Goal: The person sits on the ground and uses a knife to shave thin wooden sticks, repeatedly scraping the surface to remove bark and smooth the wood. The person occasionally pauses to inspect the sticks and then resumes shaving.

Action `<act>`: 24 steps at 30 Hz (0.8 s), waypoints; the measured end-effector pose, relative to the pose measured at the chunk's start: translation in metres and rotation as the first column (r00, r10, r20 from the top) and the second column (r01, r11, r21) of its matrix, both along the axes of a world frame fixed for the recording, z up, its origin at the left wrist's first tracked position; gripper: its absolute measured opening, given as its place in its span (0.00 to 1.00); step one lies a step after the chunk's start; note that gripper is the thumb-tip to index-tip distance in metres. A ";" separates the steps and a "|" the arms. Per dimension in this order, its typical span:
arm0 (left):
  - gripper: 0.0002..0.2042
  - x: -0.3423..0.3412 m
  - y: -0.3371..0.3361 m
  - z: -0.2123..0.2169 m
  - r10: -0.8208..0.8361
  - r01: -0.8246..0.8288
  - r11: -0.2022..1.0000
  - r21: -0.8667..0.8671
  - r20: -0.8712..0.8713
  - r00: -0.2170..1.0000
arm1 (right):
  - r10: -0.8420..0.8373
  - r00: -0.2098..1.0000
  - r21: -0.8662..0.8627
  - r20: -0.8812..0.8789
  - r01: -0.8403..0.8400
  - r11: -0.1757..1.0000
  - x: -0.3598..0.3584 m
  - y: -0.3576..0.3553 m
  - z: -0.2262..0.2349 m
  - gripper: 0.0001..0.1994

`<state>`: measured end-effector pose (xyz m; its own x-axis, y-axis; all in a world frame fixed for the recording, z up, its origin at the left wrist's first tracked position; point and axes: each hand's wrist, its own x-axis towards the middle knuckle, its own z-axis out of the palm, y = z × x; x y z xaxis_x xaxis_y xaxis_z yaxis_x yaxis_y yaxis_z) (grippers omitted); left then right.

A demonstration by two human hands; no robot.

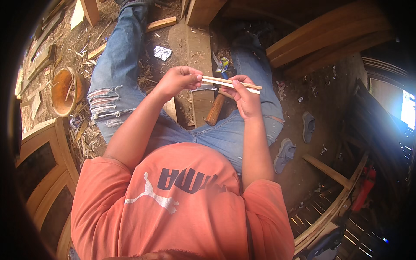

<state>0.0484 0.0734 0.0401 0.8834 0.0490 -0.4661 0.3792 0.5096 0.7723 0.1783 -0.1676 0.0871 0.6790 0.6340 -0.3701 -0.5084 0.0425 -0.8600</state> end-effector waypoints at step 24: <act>0.19 0.002 0.000 -0.008 0.105 -0.101 0.993 0.061 -0.070 0.992 | -0.062 0.981 -0.029 0.182 0.069 0.997 0.002 -0.001 0.017 0.07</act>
<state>0.0508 0.0732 0.0317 0.8360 0.1665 -0.5229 0.3831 0.5051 0.7734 0.1806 -0.1684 0.1040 0.7764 0.5748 -0.2584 -0.3411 0.0386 -0.9392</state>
